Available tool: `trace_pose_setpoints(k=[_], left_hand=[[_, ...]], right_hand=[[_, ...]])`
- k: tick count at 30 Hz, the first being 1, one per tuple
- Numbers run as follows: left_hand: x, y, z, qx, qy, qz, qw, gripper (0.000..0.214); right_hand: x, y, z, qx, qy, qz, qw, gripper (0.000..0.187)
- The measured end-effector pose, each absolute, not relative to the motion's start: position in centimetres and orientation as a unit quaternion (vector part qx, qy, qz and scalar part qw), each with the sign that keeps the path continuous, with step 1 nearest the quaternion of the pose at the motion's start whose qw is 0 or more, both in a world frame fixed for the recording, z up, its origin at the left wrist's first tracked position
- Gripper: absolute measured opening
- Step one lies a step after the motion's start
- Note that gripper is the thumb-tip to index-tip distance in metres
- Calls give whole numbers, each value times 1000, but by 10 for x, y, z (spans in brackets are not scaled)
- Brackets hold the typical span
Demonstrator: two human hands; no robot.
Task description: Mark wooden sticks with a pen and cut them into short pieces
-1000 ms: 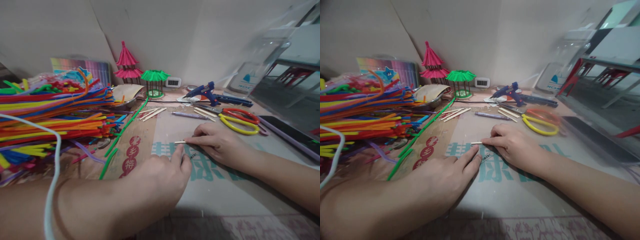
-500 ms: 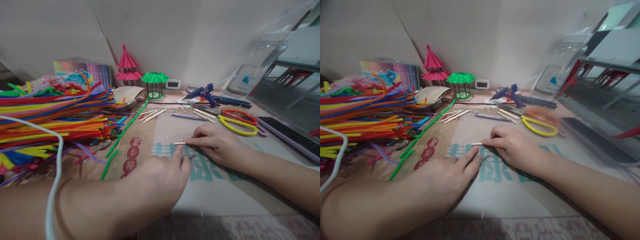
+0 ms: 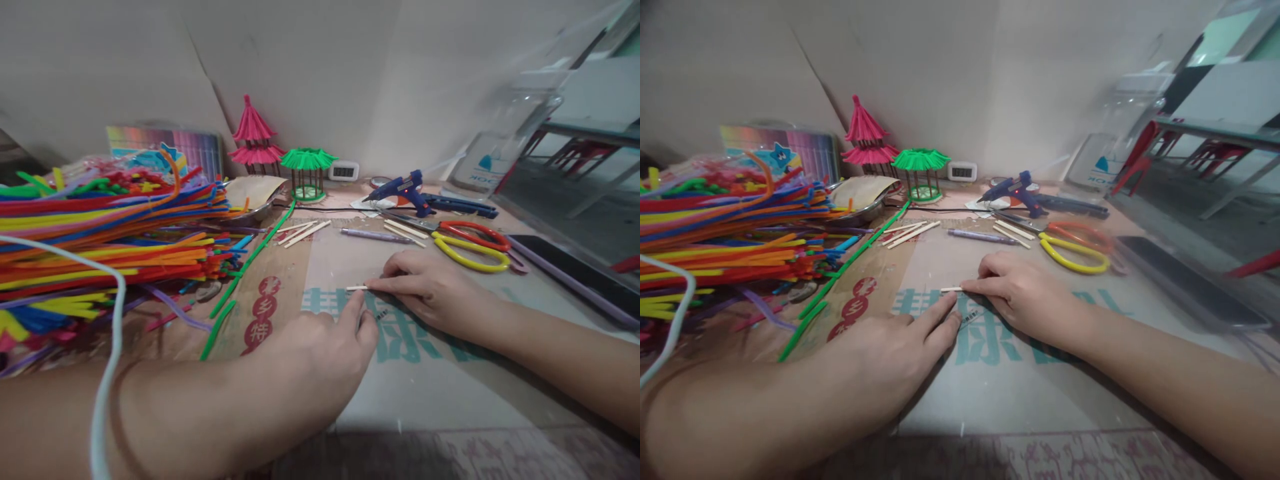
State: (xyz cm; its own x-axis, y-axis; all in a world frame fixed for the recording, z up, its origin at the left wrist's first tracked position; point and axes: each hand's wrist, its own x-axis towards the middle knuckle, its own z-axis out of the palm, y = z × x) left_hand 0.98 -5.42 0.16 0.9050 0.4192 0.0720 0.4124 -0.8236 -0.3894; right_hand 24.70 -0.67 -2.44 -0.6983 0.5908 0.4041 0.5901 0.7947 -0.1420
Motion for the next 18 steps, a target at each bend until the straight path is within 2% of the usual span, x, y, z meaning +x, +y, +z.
trace_pose_setpoints(k=[8, 18], left_hand=[[12, -55, 2, -953, -236, 48, 184, 45], [9, -55, -1, -948, -249, -11, 198, 39]], right_hand=[[247, -7, -25, -321, -922, -1, 219, 30], [248, -6, -27, -319, -922, 5, 221, 30]])
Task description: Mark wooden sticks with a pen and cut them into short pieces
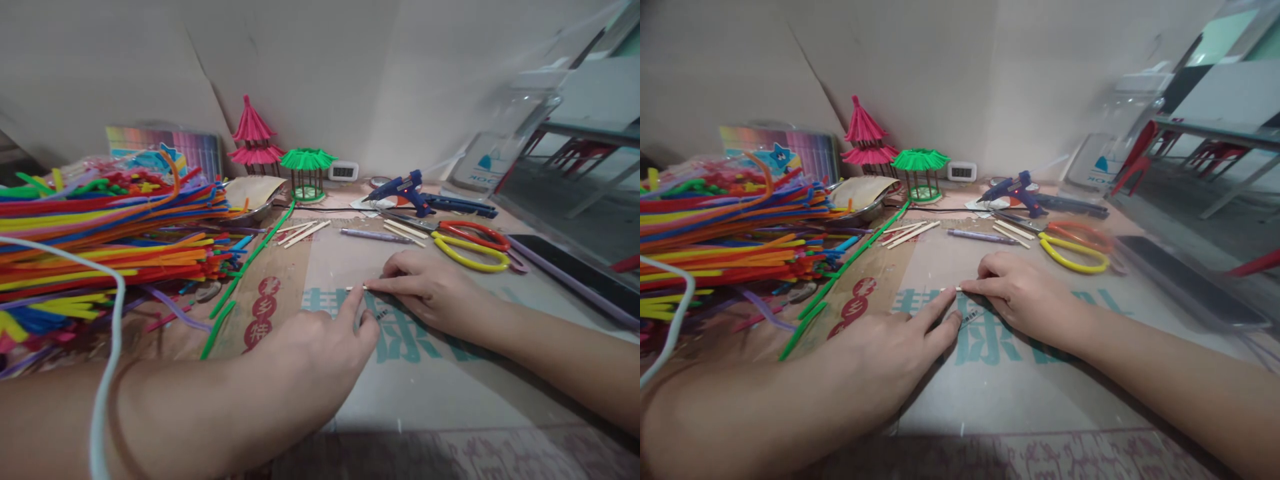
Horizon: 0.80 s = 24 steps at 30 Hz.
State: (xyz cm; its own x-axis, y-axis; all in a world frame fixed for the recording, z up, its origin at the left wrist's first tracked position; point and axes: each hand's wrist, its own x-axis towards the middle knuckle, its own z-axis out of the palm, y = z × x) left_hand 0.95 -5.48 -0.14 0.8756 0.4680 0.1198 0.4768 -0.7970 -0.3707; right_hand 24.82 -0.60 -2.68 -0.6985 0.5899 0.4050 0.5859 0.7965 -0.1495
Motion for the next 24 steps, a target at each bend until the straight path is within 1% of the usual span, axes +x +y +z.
trace_pose_setpoints(k=[2, 5, 8, 12, 16, 21, 24], left_hand=[[10, -55, 1, -948, -263, 11, 177, 36], [10, -55, 2, -948, -265, 30, 171, 41], [9, -56, -3, -951, -247, 9, 185, 45], [7, -56, -12, -951, -242, -15, 192, 46], [8, -56, -12, -949, -245, -16, 196, 50], [13, -57, -10, -941, -268, 23, 207, 53], [11, -58, -12, -943, -263, 2, 204, 52]], right_hand=[[248, -6, -27, -321, -921, 7, 221, 31], [248, -6, -27, -321, -922, 8, 217, 31], [248, -6, -26, -321, -922, 4, 215, 31], [249, -7, -26, -322, -922, 2, 214, 30], [248, -7, -26, -322, -921, 6, 217, 30], [248, -7, -27, -318, -922, 4, 222, 30], [249, -7, -28, -322, -921, 6, 220, 30]])
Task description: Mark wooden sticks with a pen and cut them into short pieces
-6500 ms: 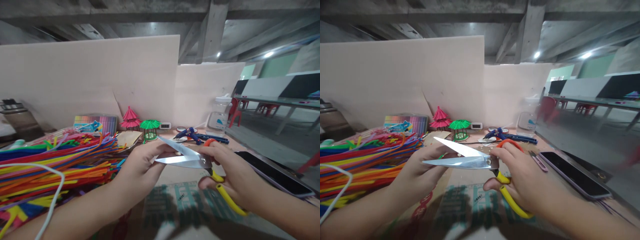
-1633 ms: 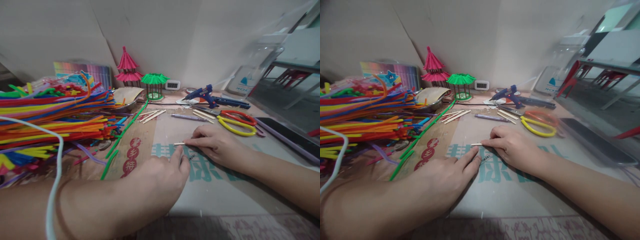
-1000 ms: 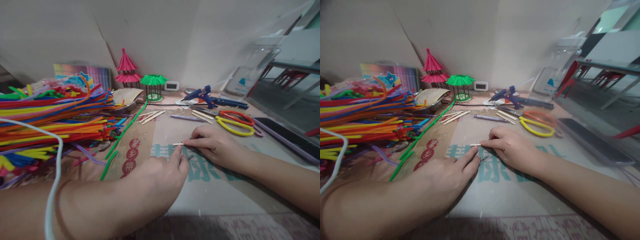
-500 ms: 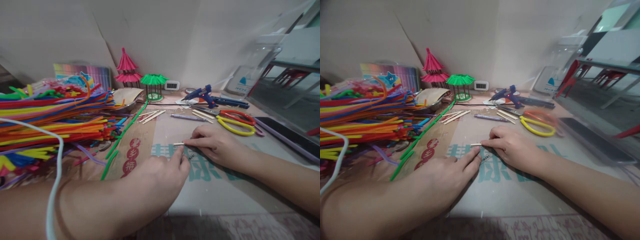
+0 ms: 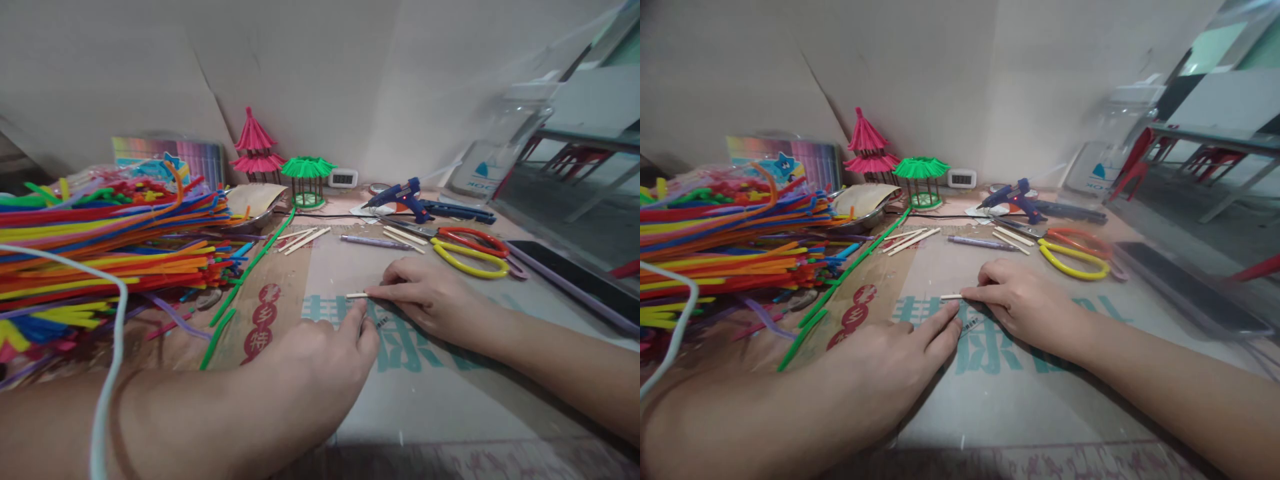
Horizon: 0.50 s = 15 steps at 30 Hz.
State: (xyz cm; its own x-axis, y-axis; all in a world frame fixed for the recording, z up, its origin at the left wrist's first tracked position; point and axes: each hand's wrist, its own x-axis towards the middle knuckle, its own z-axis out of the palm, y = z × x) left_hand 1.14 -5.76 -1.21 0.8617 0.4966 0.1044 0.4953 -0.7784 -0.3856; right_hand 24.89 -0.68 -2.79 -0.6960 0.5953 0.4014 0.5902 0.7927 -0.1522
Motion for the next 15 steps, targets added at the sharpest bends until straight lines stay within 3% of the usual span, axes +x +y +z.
trace_pose_setpoints(k=[15], left_hand=[[7, -55, -1, -953, -282, 45, 100, 49]], right_hand=[[250, -6, -28, -323, -922, 8, 214, 30]])
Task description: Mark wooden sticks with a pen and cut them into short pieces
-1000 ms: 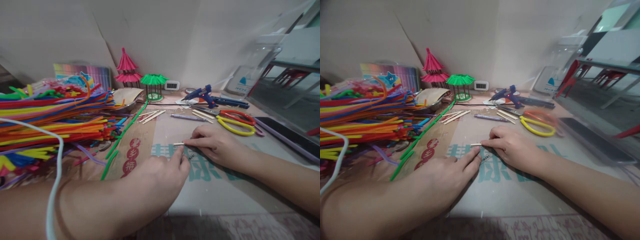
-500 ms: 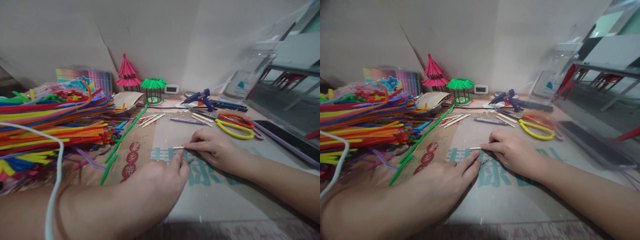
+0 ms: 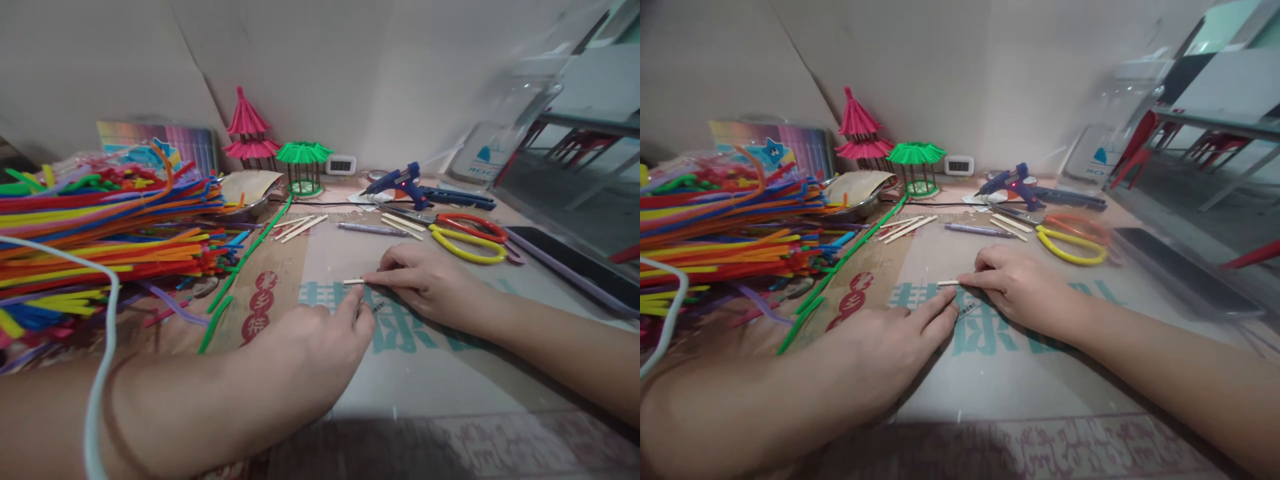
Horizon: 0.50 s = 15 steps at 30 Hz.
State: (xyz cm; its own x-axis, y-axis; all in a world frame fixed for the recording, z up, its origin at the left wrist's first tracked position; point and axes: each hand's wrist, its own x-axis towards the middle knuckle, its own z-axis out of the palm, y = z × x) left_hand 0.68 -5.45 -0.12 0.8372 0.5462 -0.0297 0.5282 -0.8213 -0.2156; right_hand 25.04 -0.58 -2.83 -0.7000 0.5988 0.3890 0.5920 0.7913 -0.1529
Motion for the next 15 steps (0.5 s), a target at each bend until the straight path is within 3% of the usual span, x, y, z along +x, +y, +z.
trace_pose_setpoints(k=[15], left_hand=[[13, -49, 11, -947, -293, 98, 89, 51]], right_hand=[[251, -6, -27, -324, -922, 6, 213, 31]])
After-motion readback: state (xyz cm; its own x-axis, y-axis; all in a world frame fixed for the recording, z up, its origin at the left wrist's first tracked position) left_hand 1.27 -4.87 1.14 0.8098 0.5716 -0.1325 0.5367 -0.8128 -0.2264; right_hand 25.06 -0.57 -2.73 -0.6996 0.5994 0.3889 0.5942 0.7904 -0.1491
